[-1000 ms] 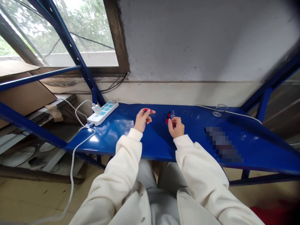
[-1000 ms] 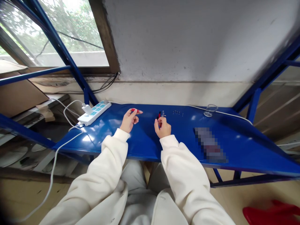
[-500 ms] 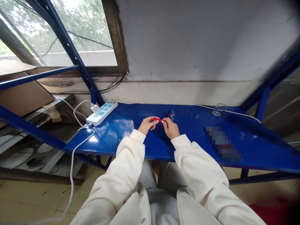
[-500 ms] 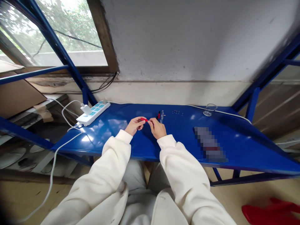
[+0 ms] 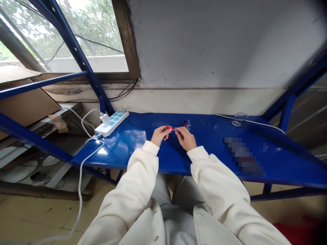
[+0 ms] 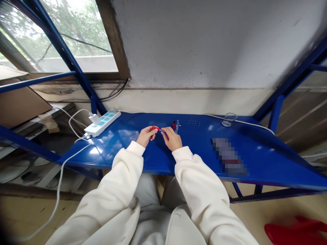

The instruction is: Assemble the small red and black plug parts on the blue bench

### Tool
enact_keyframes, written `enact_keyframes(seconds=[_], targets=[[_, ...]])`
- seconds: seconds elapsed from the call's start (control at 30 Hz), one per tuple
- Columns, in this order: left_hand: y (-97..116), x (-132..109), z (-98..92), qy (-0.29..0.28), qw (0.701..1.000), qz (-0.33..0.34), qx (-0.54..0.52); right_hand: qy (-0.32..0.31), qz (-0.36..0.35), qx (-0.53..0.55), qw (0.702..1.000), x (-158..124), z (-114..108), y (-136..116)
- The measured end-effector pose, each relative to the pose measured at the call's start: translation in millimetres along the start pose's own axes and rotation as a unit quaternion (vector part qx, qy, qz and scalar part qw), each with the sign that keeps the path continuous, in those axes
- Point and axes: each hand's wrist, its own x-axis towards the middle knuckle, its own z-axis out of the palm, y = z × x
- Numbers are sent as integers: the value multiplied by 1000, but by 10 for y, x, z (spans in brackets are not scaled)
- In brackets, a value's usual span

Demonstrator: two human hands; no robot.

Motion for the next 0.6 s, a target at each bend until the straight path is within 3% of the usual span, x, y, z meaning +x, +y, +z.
enact_keyframes(seconds=[0.2, 0.4, 0.6], targets=[[151, -1, 92, 33, 997, 28, 58, 14, -14, -34, 999, 32, -50, -26], [427, 99, 241, 80, 984, 80, 135, 53, 37, 30, 997, -2, -205, 62], [221, 145, 352, 15, 941, 106, 322, 78, 179, 141, 971, -139, -200, 223]])
